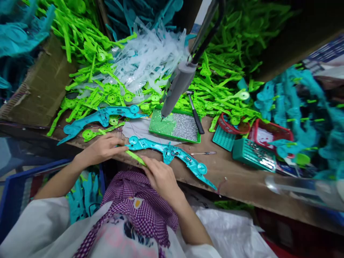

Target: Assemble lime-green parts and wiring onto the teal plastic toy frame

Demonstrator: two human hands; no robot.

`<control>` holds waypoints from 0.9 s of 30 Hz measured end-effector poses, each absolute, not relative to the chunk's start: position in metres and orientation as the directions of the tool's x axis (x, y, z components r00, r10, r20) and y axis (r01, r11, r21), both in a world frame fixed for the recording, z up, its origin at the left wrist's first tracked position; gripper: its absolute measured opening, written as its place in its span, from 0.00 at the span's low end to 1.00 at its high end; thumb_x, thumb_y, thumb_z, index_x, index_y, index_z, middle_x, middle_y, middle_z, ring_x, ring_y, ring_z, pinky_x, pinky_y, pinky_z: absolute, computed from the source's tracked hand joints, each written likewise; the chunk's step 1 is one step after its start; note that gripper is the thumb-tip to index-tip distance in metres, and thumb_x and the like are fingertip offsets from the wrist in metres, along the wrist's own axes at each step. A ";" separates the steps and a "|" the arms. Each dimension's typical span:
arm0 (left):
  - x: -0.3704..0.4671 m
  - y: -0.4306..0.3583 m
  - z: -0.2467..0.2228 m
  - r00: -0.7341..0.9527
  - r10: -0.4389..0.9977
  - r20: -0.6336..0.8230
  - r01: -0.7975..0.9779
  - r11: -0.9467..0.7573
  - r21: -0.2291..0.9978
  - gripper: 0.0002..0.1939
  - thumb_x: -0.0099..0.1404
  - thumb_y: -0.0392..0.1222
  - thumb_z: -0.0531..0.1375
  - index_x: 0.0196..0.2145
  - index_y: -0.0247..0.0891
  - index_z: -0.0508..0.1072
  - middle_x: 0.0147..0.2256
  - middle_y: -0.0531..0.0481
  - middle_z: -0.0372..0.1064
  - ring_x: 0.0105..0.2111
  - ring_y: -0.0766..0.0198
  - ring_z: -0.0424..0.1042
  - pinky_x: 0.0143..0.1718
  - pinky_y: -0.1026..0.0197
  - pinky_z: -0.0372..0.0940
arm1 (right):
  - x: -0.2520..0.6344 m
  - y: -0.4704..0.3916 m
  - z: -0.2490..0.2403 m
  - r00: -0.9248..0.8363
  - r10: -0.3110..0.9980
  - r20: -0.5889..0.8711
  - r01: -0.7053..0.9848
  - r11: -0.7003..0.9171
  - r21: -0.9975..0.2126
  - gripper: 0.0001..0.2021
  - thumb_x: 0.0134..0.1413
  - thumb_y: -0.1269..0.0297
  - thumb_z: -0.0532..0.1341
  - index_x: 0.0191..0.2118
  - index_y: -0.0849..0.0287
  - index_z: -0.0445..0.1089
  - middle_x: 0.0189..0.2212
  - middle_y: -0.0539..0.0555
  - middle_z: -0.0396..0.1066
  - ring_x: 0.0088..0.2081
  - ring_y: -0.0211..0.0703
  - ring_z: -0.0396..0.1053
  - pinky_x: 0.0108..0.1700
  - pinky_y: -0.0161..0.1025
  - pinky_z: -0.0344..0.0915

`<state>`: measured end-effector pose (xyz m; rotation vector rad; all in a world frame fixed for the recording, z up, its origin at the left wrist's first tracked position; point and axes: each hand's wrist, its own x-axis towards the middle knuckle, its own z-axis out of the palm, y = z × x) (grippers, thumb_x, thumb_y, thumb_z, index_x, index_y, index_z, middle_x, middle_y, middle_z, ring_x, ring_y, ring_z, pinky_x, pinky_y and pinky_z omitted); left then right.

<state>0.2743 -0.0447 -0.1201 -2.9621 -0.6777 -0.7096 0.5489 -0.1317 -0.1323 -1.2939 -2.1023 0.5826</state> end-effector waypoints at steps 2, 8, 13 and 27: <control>0.279 -0.058 -0.134 0.719 0.516 0.465 0.485 -0.852 0.196 0.17 0.68 0.33 0.57 0.53 0.44 0.71 0.45 0.45 0.70 0.45 0.61 0.71 0.48 0.57 0.67 | 0.554 -0.144 -0.142 -0.230 0.969 0.091 0.554 0.207 -0.806 0.13 0.63 0.61 0.57 0.49 0.56 0.72 0.37 0.56 0.78 0.34 0.45 0.77 0.37 0.41 0.75; 0.294 -0.098 -0.180 0.348 0.727 0.592 0.618 -0.653 0.437 0.28 0.62 0.45 0.66 0.58 0.46 0.65 0.49 0.44 0.65 0.49 0.56 0.70 0.51 0.53 0.68 | 0.556 -0.157 -0.162 0.008 0.928 -0.372 0.016 -0.372 -0.928 0.23 0.53 0.53 0.64 0.53 0.58 0.68 0.17 0.45 0.69 0.18 0.39 0.70 0.22 0.35 0.68; 0.291 -0.103 -0.207 0.108 0.873 0.475 0.815 -0.351 0.461 0.24 0.65 0.49 0.62 0.57 0.42 0.68 0.49 0.41 0.70 0.51 0.52 0.69 0.56 0.48 0.58 | 0.542 -0.139 -0.174 0.160 0.883 -0.442 -0.165 -0.418 -0.894 0.22 0.42 0.51 0.68 0.40 0.57 0.65 0.14 0.42 0.67 0.15 0.38 0.69 0.21 0.33 0.66; 0.294 -0.104 -0.236 0.023 0.919 0.393 0.871 -0.212 0.443 0.08 0.66 0.44 0.60 0.37 0.46 0.81 0.53 0.42 0.69 0.60 0.45 0.59 0.55 0.40 0.50 | 0.542 -0.125 -0.138 0.033 0.929 -0.368 0.108 -0.370 -0.923 0.10 0.52 0.56 0.59 0.32 0.54 0.58 0.11 0.40 0.64 0.10 0.32 0.60 0.13 0.27 0.53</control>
